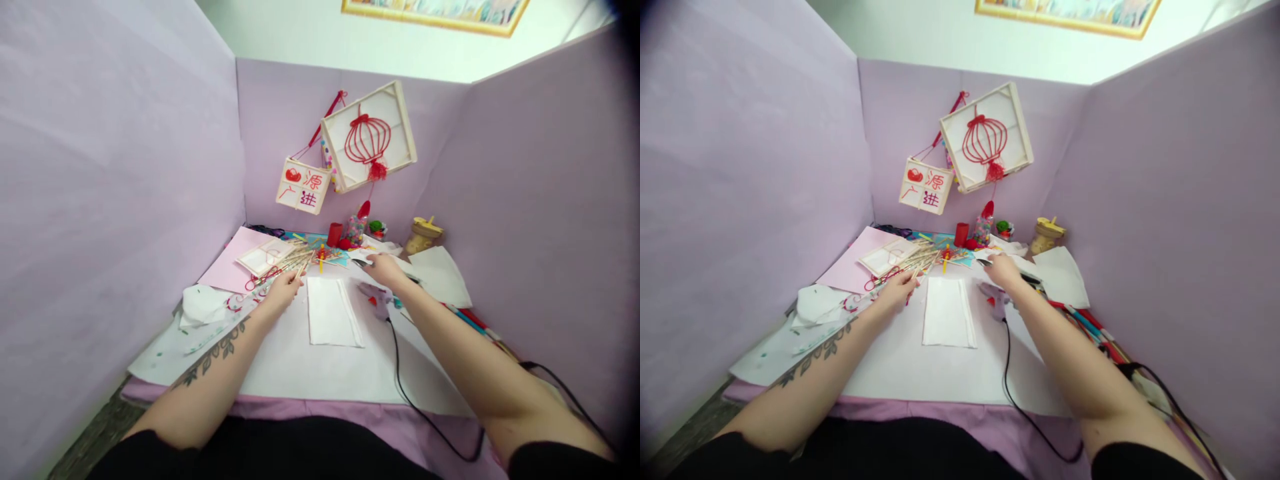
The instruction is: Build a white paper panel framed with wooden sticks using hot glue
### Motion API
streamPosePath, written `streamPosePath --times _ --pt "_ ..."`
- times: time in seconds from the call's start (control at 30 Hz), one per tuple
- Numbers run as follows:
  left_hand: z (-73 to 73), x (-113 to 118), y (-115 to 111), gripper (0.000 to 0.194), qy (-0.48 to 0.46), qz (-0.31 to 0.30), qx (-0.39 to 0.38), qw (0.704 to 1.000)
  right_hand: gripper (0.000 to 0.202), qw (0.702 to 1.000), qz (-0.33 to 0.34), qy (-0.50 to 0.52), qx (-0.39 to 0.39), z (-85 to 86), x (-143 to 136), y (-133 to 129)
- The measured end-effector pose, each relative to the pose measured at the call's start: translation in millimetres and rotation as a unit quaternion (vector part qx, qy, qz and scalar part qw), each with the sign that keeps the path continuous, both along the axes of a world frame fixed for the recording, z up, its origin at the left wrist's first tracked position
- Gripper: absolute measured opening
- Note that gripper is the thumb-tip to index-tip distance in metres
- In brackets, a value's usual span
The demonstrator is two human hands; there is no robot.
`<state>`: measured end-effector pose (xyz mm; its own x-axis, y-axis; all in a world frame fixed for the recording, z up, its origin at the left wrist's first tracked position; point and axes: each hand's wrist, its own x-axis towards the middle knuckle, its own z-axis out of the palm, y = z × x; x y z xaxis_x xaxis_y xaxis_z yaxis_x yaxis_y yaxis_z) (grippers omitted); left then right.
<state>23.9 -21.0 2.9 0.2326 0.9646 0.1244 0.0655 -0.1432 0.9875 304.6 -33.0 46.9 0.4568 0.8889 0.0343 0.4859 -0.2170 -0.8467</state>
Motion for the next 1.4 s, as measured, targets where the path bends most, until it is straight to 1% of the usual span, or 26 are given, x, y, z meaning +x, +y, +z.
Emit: streamPosePath --times 0.07,0.13,0.17,0.23,0.3,0.33,0.37,0.4,0.43,0.47,0.5,0.57,0.63,0.7,0.77,0.83,0.87,0.9,0.93,0.97,1.03,1.1,1.17,1.23,1.3,1.4 --pt "6.7 3.5 -11.9 0.01 -0.013 -0.067 0.007 0.998 0.026 0.996 0.082 0.009 0.017 -2.1 -35.4 -20.5" --pt "13.5 10.0 -28.0 0.014 -0.012 -0.147 0.015 0.989 0.036 0.97 0.231 0.063 0.039 -6.3 -67.1 -44.1" --pt "16.2 13.7 -36.1 0.016 -0.006 -0.182 0.007 0.983 0.035 0.96 0.254 0.106 0.048 -8.6 -79.4 -54.7" --pt "19.7 19.6 -47.9 0.021 0.007 -0.237 -0.025 0.971 0.021 0.945 0.265 0.175 0.081 -13.0 -93.8 -69.3" --pt "20.2 20.0 -49.0 0.026 0.025 -0.25 -0.041 0.967 0.019 0.933 0.258 0.22 0.117 -16.3 -95.2 -73.0" --pt "19.4 17.5 -45.0 0.029 0.041 -0.233 -0.031 0.971 0.021 0.929 0.25 0.238 0.138 -17.5 -91.8 -71.2" --pt "17.8 13.3 -38.4 0.031 0.066 -0.2 -0.005 0.978 0.022 0.924 0.235 0.257 0.16 -18.3 -86.5 -67.7" --pt "15.4 8.1 -30.2 0.031 0.103 -0.151 0.034 0.983 0.023 0.917 0.213 0.281 0.184 -18.9 -79.8 -63.3" --pt "12.2 2.7 -21.5 0.03 0.158 -0.082 0.085 0.98 0.023 0.908 0.186 0.314 0.206 -19.2 -72.3 -58.7" --pt "8.4 -2.0 -13.4 0.028 0.227 -0.026 0.135 0.964 0.024 0.896 0.157 0.352 0.222 -19.3 -64.5 -54.5" --pt "4.3 -5.2 -6.8 0.025 0.297 0.002 0.169 0.94 0.025 0.881 0.131 0.393 0.23 -19.3 -56.9 -51.2" --pt "-3.4 -5.4 -0.3 0.023 0.409 -0.005 0.218 0.886 0.028 0.851 0.087 0.462 0.232 -19.3 -44.0 -47.7" --pt "-8.1 0.9 -1.7 0.022 0.487 -0.027 0.241 0.839 0.029 0.835 0.069 0.497 0.226 -19.6 -36.2 -48.2" --pt "-7.8 6.8 -6.2 0.022 0.546 -0.037 0.243 0.801 0.028 0.833 0.073 0.504 0.217 -20.0 -34.0 -51.0" --pt "-2.1 5.6 -9.0 0.025 0.607 -0.011 0.219 0.764 0.028 0.837 0.085 0.5 0.206 -20.0 -35.8 -54.2" --pt "7.3 -3.5 -8.7 0.029 0.648 0.063 0.194 0.734 0.03 0.842 0.096 0.493 0.197 -19.6 -39.3 -56.5" --pt "12.4 -9.3 -7.8 0.031 0.645 0.108 0.199 0.73 0.03 0.846 0.1 0.487 0.193 -19.4 -41.1 -57.2" --pt "17.3 -14.5 -7.1 0.034 0.618 0.144 0.217 0.742 0.03 0.852 0.106 0.478 0.187 -19.2 -42.8 -57.8" --pt "21.5 -18.0 -7.0 0.034 0.572 0.157 0.243 0.768 0.03 0.859 0.113 0.466 0.181 -19.1 -44.5 -58.3" --pt "24.7 -19.2 -7.9 0.03 0.517 0.152 0.264 0.8 0.03 0.866 0.122 0.452 0.174 -19.1 -46.3 -58.8" --pt "27.6 -14.0 -13.7 0.027 0.404 0.089 0.28 0.866 0.029 0.878 0.142 0.429 0.159 -19.7 -50.3 -60.1" --pt "25.8 -1.5 -24.3 0.029 0.322 -0.009 0.255 0.912 0.029 0.882 0.159 0.419 0.145 -20.9 -55.3 -61.9" --pt "20.9 11.9 -36.2 0.03 0.283 -0.096 0.212 0.931 0.029 0.883 0.17 0.417 0.136 -22.6 -60.5 -63.7" --pt "16.2 20.7 -45.0 0.03 0.279 -0.144 0.173 0.933 0.029 0.884 0.177 0.413 0.126 -24.4 -64.4 -64.5" --pt "14.7 22.4 -48.1 0.031 0.285 -0.149 0.152 0.934 0.031 0.887 0.176 0.412 0.116 -25.6 -64.8 -63.7" --pt "20.0 13.0 -42.8 0.038 0.309 -0.11 0.163 0.931 0.032 0.886 0.154 0.419 0.123 -25.2 -56.3 -59.5"
